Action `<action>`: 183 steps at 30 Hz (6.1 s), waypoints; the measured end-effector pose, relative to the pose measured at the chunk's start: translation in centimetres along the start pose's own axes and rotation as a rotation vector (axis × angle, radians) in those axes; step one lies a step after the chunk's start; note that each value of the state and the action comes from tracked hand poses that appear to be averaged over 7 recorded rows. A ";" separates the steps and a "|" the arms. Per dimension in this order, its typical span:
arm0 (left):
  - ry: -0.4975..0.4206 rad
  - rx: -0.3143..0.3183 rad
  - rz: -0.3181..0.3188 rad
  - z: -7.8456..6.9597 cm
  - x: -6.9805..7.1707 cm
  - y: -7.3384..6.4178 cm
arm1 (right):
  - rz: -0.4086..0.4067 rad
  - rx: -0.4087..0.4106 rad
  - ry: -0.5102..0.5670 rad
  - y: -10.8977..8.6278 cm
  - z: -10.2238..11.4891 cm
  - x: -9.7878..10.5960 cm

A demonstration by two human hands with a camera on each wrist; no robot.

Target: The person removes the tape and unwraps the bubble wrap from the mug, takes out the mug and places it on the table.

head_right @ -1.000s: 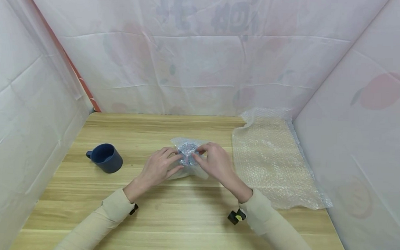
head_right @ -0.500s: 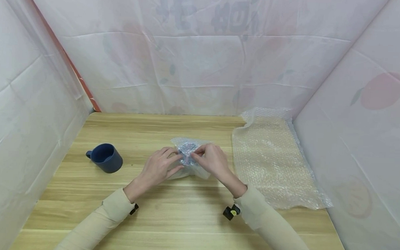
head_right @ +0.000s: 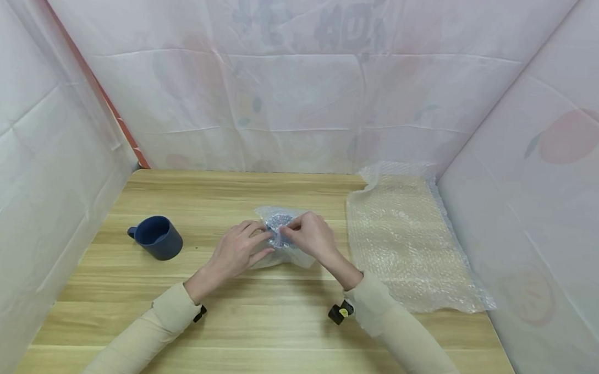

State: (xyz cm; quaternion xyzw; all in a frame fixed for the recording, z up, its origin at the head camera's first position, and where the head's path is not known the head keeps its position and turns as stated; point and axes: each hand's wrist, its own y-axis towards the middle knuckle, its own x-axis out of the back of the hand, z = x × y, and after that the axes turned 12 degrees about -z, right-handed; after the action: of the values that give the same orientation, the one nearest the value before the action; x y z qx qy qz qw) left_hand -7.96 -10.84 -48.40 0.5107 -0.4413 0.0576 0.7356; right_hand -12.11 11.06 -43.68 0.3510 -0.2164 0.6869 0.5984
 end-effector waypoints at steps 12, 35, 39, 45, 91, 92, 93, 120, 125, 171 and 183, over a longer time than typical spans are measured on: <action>-0.003 0.003 0.012 0.0 0.0 0.0 | 0.007 -0.039 0.062 0.5 0.2 -0.6; 0.003 -0.001 0.020 -0.1 0.0 0.1 | -0.031 -0.018 0.141 0.5 0.6 -1.2; 0.005 -0.004 0.017 -0.1 0.0 0.1 | -0.044 -0.001 0.156 0.4 0.5 -1.3; 0.003 -0.003 0.020 -0.1 0.1 0.2 | -0.050 0.012 0.171 0.4 0.6 -1.4; -0.007 0.015 0.099 -0.3 0.3 0.5 | -0.080 -0.067 0.424 0.0 0.1 -2.2; -0.005 0.015 0.098 -0.3 0.3 0.5 | -0.082 -0.074 0.431 0.0 0.1 -2.2; -0.003 0.012 0.097 -0.3 0.2 0.5 | -0.084 -0.091 0.443 0.1 0.1 -2.2; -0.021 0.009 0.070 -0.2 0.1 0.5 | -0.047 -0.137 0.420 1.6 -0.2 -0.5; -0.017 0.005 0.072 -0.3 0.1 0.5 | -0.037 -0.130 0.368 2.3 -0.3 0.2; -0.064 0.030 0.079 -0.3 0.2 0.4 | 0.007 -0.234 0.357 11.2 -1.1 0.8; -0.046 0.023 0.069 -0.2 0.3 0.3 | -0.002 -0.257 0.411 12.7 -1.8 0.3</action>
State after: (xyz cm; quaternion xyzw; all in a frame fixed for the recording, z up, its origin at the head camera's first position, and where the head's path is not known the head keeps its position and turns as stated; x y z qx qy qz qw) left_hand -7.87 -10.60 -47.99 0.5049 -0.4747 0.0762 0.7169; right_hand -24.85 10.15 -43.10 0.1254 -0.1753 0.7101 0.6703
